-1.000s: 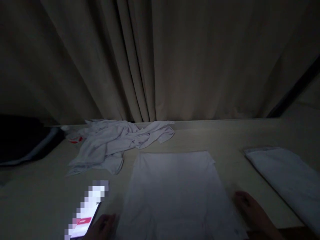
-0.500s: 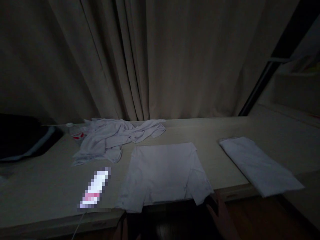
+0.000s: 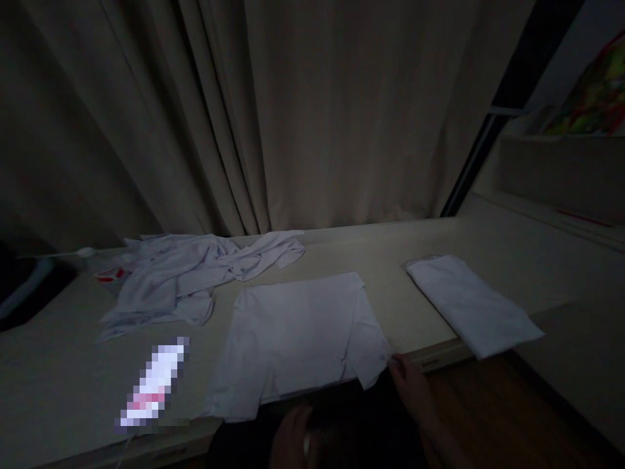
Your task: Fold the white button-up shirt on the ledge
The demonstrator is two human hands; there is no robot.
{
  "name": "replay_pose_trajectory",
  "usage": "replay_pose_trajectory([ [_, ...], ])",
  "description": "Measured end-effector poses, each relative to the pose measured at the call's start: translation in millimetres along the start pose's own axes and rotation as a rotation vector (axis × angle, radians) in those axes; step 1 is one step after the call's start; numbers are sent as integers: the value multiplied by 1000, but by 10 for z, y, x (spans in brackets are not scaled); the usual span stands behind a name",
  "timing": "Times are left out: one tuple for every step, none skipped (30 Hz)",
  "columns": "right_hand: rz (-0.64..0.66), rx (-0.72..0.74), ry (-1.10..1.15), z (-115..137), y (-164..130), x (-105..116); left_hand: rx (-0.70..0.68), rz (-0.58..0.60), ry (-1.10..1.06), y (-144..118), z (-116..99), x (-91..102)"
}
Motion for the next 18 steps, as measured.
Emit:
replay_pose_trajectory([
  [22, -22, -10, 16, 86, -12, 1, 62, -68, 143, -203, -55],
  [45, -39, -22, 16, 160, -39, 21, 144, -135, 279, -385, -116],
  [64, -52, -34, 2, 222, -73, 55, 232, -191, 400, -538, -175],
  [76, -61, -43, -25, 272, -108, 92, 307, -235, 508, -665, -222],
  [84, -70, -47, -60, 311, -140, 139, 369, -277, 603, -757, -261],
  [91, -76, -49, -98, 343, -168, 191, 420, -332, 684, -819, -298],
  [102, -78, -46, -132, 368, -191, 263, 466, -419, 750, -850, -342],
  [118, -75, -37, -158, 387, -208, 349, 511, -528, 800, -861, -398],
  [134, -68, -19, -173, 402, -216, 437, 554, -644, 838, -863, -467],
  [150, -65, 14, -181, 412, -216, 517, 594, -749, 867, -864, -543],
  [170, -72, 64, -183, 417, -211, 582, 630, -829, 892, -868, -621],
  [198, -91, 125, -183, 417, -208, 626, 658, -877, 918, -874, -696],
  [232, -115, 195, -180, 410, -206, 650, 673, -897, 948, -880, -761],
  [268, -145, 267, -177, 396, -208, 659, 678, -905, 979, -885, -816],
  [305, -176, 336, -176, 376, -214, 671, 677, -915, 1006, -885, -858],
  [337, -203, 398, -178, 354, -222, 680, 671, -921, 1029, -880, -882],
  [362, -224, 448, -186, 330, -232, 682, 660, -920, 1049, -869, -884],
  [380, -242, 484, -201, 307, -242, 678, 648, -917, 1065, -854, -863],
])
Point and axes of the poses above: each hand's wrist, its own y-axis towards the middle knuckle, its own x-axis out of the back of the hand, z = x × y, the point moved 5 cm from there along y, towards the middle knuckle, and after that the axes turned 8 degrees about z, right-handed, at the moved point
